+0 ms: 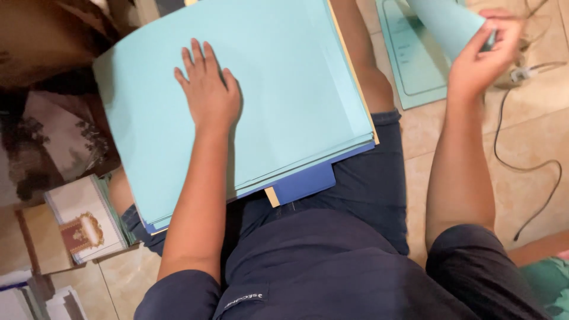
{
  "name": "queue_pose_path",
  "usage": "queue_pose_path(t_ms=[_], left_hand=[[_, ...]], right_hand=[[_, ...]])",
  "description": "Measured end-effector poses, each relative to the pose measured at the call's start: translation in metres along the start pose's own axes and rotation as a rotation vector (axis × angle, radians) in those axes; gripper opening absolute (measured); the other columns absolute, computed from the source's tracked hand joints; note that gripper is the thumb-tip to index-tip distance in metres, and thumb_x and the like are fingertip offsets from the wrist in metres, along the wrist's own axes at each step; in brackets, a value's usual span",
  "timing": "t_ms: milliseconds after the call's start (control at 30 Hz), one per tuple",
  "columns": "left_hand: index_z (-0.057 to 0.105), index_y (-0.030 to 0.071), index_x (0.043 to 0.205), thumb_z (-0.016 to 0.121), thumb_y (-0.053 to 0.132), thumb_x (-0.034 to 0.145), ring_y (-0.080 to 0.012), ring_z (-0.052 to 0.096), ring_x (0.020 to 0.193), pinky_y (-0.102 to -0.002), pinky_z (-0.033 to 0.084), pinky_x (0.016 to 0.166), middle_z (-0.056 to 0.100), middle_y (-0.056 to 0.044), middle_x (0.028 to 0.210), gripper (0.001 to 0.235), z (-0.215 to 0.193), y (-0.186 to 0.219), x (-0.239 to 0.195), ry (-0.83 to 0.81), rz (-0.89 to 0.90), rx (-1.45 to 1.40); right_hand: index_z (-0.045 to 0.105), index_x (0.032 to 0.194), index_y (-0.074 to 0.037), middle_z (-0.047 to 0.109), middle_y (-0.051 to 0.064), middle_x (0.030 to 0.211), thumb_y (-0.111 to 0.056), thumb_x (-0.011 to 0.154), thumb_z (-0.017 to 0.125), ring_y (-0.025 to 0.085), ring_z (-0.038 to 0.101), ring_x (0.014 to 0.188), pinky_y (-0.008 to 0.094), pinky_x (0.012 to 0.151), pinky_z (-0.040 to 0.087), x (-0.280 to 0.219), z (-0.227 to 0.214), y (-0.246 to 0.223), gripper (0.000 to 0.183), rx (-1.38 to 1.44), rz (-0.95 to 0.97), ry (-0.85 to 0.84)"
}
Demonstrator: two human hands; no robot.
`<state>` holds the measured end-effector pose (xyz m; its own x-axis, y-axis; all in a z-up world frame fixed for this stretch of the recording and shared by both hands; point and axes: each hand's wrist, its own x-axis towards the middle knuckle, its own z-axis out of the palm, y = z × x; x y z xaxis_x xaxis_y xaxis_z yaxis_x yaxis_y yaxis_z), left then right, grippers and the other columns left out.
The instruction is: The person is pressing down on a stack of light blue folders to flatten them and flipping through the stack to organize them.
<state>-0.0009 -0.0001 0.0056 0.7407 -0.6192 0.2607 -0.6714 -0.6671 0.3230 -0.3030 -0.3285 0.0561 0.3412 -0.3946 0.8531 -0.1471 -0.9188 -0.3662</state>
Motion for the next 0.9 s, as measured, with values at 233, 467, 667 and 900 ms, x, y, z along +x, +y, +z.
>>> queue_pose_path(t_ms=[233, 467, 667, 900], left_hand=[[0.044, -0.004, 0.152, 0.044, 0.023, 0.105, -0.0386, 0.020, 0.152, -0.060, 0.011, 0.122, 0.032, -0.021, 0.163, 0.054, -0.001, -0.002, -0.002, -0.018, -0.031, -0.046], [0.050, 0.000, 0.148, 0.042, 0.033, 0.106, -0.0406, 0.023, 0.151, -0.061, 0.012, 0.121, 0.039, -0.022, 0.160, 0.055, 0.000, -0.004, -0.001, -0.020, -0.007, -0.085], [0.043, 0.004, 0.155, 0.048, 0.031, 0.101, -0.0380, 0.015, 0.153, -0.060, 0.011, 0.121, 0.028, -0.018, 0.165, 0.060, 0.005, -0.009, 0.001, -0.107, 0.003, 0.008], [0.043, 0.008, 0.156, 0.048, 0.037, 0.102, -0.0360, 0.009, 0.155, -0.056, 0.005, 0.123, 0.020, -0.025, 0.166, 0.061, 0.009, -0.012, 0.002, -0.141, -0.053, -0.067]], right_hand=[[0.056, 0.092, 0.009, 0.071, 0.029, 0.106, 0.019, 0.092, 0.060, 0.041, 0.071, 0.088, 0.047, 0.077, 0.054, 0.016, 0.028, -0.212, 0.010, 0.117, -0.314, -0.163], [0.069, 0.111, -0.003, 0.065, 0.011, 0.136, -0.047, 0.089, 0.068, 0.029, 0.061, 0.126, 0.040, 0.103, 0.045, -0.097, 0.041, -0.236, 0.048, 0.318, -0.069, -0.973], [0.055, 0.130, 0.007, 0.060, 0.027, 0.118, -0.007, 0.089, 0.077, 0.044, 0.055, 0.103, 0.050, 0.093, 0.046, -0.071, 0.026, -0.160, 0.048, -0.275, 0.122, -0.570], [0.064, 0.127, 0.003, 0.061, 0.020, 0.111, -0.027, 0.093, 0.079, 0.036, 0.063, 0.096, 0.044, 0.081, 0.051, -0.072, 0.024, -0.142, 0.048, -0.342, 0.436, -0.726]])
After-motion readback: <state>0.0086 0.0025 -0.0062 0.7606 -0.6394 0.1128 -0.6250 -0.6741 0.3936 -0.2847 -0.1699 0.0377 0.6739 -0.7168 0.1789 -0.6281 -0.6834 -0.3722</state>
